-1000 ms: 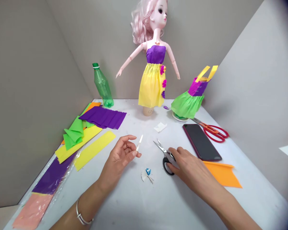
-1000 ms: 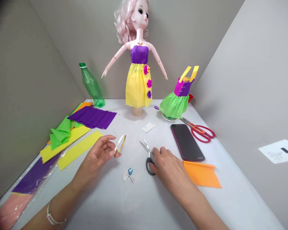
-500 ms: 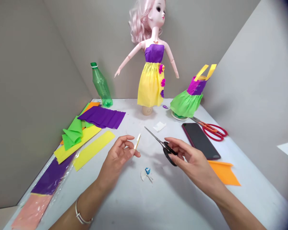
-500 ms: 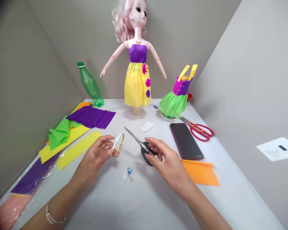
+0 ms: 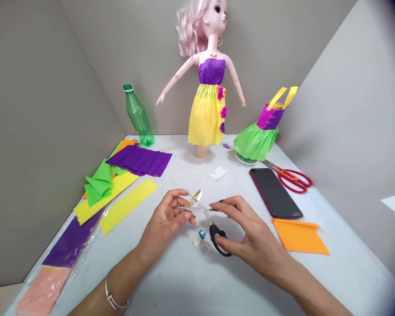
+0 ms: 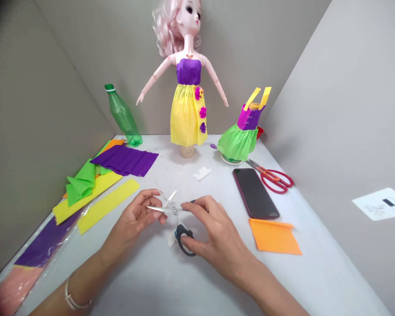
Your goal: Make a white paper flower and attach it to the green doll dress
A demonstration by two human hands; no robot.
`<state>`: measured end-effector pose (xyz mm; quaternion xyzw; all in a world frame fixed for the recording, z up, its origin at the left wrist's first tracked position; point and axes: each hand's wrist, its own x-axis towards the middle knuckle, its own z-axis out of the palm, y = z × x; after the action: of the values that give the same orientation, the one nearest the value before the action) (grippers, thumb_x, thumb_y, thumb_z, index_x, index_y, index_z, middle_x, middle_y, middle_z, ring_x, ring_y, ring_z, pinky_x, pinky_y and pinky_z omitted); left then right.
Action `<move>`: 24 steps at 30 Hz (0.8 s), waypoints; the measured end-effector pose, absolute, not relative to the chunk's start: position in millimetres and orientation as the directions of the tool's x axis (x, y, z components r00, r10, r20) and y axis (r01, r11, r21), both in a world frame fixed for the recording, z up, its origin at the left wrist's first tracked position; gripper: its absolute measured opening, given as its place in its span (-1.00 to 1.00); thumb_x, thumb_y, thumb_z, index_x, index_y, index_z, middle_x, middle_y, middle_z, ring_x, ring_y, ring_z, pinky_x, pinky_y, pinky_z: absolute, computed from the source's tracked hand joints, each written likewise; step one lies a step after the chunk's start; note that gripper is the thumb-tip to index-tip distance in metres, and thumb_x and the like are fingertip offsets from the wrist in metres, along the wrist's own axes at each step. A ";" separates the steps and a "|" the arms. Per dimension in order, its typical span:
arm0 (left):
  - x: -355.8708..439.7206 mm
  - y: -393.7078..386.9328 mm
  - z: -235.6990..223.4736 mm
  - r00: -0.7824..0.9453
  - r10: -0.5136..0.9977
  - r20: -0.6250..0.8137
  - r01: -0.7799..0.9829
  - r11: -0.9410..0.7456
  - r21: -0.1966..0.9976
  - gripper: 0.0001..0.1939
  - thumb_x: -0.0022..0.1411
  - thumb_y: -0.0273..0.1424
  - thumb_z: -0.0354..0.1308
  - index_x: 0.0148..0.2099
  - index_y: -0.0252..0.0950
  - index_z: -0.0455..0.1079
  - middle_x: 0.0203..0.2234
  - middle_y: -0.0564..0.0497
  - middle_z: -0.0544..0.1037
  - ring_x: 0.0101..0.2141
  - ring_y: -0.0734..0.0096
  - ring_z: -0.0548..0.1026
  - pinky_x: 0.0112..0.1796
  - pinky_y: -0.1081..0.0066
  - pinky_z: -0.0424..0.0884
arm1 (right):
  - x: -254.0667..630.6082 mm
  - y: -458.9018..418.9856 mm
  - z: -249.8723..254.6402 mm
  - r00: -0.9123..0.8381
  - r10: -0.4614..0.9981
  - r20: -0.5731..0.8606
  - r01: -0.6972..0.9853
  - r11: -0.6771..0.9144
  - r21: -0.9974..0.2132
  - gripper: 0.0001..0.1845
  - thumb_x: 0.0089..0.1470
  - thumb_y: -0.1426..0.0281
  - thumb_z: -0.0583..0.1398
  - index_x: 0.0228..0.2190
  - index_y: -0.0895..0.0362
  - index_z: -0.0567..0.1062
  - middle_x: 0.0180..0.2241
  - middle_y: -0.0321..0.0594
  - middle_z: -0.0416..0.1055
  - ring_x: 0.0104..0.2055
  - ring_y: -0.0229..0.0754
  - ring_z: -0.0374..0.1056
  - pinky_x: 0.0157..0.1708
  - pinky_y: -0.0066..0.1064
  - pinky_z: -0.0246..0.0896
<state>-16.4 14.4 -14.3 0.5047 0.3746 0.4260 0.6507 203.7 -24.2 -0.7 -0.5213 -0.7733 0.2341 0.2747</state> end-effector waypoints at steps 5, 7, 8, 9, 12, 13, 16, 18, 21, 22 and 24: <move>-15.3 15.0 -15.2 0.364 0.929 -0.064 -0.186 0.139 0.973 -0.65 0.22 -0.38 0.24 0.02 -0.17 0.25 -0.30 0.10 0.36 -0.35 0.48 0.51 -0.22 0.44 0.38 | 202.1 -25.5 -3.3 -0.308 0.925 0.221 0.666 0.375 -0.645 -0.49 0.05 0.53 0.21 0.04 -0.05 0.38 -0.18 -0.19 0.31 -0.20 -0.14 0.33 -0.19 -0.30 0.37; -14.9 14.9 -14.1 0.357 0.932 -0.069 -0.187 0.144 0.972 -0.65 0.22 -0.38 0.24 0.03 -0.17 0.25 -0.30 0.10 0.37 -0.35 0.48 0.51 -0.21 0.44 0.38 | 202.3 -25.7 -3.1 -0.313 0.922 0.228 0.659 0.384 -0.647 -0.51 0.06 0.56 0.20 0.02 -0.04 0.39 -0.23 -0.22 0.31 -0.23 -0.16 0.34 -0.21 -0.33 0.37; -14.8 14.7 -13.4 0.356 0.932 -0.071 -0.184 0.144 0.972 -0.65 0.22 -0.37 0.23 0.03 -0.17 0.25 -0.31 0.10 0.38 -0.34 0.48 0.50 -0.21 0.44 0.38 | 202.4 -25.7 -2.9 -0.320 0.918 0.234 0.658 0.393 -0.642 -0.51 0.07 0.57 0.19 0.02 -0.04 0.40 -0.25 -0.23 0.30 -0.24 -0.18 0.35 -0.23 -0.37 0.37; -14.6 14.5 -12.6 0.355 0.932 -0.072 -0.177 0.142 0.974 -0.65 0.23 -0.37 0.23 0.04 -0.17 0.24 -0.31 0.09 0.40 -0.33 0.48 0.50 -0.20 0.44 0.37 | 202.5 -25.7 -2.8 -0.327 0.913 0.244 0.658 0.406 -0.634 -0.52 0.08 0.58 0.18 0.01 -0.03 0.40 -0.27 -0.24 0.30 -0.25 -0.19 0.35 -0.25 -0.40 0.36; -14.8 14.0 -11.3 0.352 0.933 -0.073 -0.136 0.128 0.982 -0.65 0.24 -0.36 0.21 0.04 -0.18 0.22 -0.34 0.09 0.42 -0.33 0.47 0.49 -0.21 0.44 0.37 | 202.1 -25.3 -3.9 -0.345 0.897 0.276 0.664 0.441 -0.604 -0.55 0.11 0.59 0.15 0.01 -0.01 0.39 -0.29 -0.26 0.32 -0.28 -0.22 0.36 -0.29 -0.45 0.33; -15.3 13.9 -11.8 0.348 0.935 -0.066 -0.117 0.113 0.987 -0.65 0.24 -0.36 0.21 0.04 -0.18 0.21 -0.34 0.09 0.41 -0.34 0.46 0.49 -0.22 0.43 0.37 | 201.9 -25.0 -4.9 -0.346 0.894 0.284 0.667 0.447 -0.596 -0.55 0.12 0.58 0.15 0.01 -0.01 0.39 -0.29 -0.26 0.32 -0.27 -0.22 0.36 -0.28 -0.45 0.33; -19.1 15.7 -16.8 0.271 0.963 0.002 0.025 -0.009 1.000 -0.65 0.24 -0.38 0.18 0.05 -0.14 0.20 -0.31 0.09 0.39 -0.32 0.43 0.48 -0.19 0.39 0.36 | 201.1 -23.4 -8.7 -0.349 0.884 0.311 0.688 0.467 -0.555 -0.55 0.12 0.56 0.16 0.03 0.01 0.37 -0.25 -0.23 0.34 -0.24 -0.18 0.34 -0.26 -0.40 0.31; -23.5 19.0 -21.6 0.209 0.974 0.085 0.209 -0.129 0.969 -0.64 0.25 -0.41 0.15 0.07 -0.12 0.20 -0.28 0.08 0.41 -0.26 0.38 0.47 -0.13 0.33 0.34 | 200.9 -22.1 -10.5 -0.351 0.866 0.357 0.714 0.494 -0.496 -0.56 0.12 0.53 0.17 0.04 0.04 0.37 -0.23 -0.19 0.34 -0.23 -0.14 0.32 -0.24 -0.34 0.28; -30.2 26.0 -25.7 0.242 0.948 0.206 0.452 -0.298 0.841 -0.65 0.24 -0.46 0.13 0.07 -0.12 0.26 -0.20 0.01 0.47 -0.10 0.23 0.44 0.00 0.22 0.27 | 201.1 -19.9 -11.4 -0.374 0.820 0.433 0.765 0.537 -0.356 -0.61 0.15 0.49 0.16 0.03 0.10 0.38 -0.26 -0.15 0.36 -0.25 -0.13 0.31 -0.23 -0.29 0.24; -32.0 28.1 -25.3 0.257 0.932 0.256 0.497 -0.355 0.792 -0.68 0.22 -0.47 0.13 0.03 -0.13 0.31 -0.15 -0.02 0.47 0.00 0.17 0.40 0.06 0.17 0.22 | 201.1 -19.2 -11.6 -0.390 0.806 0.445 0.781 0.546 -0.305 -0.63 0.16 0.49 0.15 0.02 0.12 0.39 -0.27 -0.14 0.36 -0.25 -0.12 0.31 -0.22 -0.27 0.22; -34.2 30.5 -22.1 0.240 0.903 0.356 0.541 -0.429 0.723 -0.78 0.22 -0.47 0.13 -0.08 -0.14 0.37 -0.07 -0.05 0.45 0.15 0.11 0.27 0.15 0.12 0.13 | 200.9 -17.8 -12.5 -0.432 0.784 0.446 0.804 0.559 -0.203 -0.66 0.16 0.50 0.13 -0.01 0.16 0.41 -0.30 -0.12 0.38 -0.27 -0.11 0.32 -0.17 -0.21 0.20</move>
<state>-34.2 30.5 -22.1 0.7519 0.4801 0.3864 0.2343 200.9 -17.8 -12.5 -0.4691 -0.8460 -0.0199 0.2527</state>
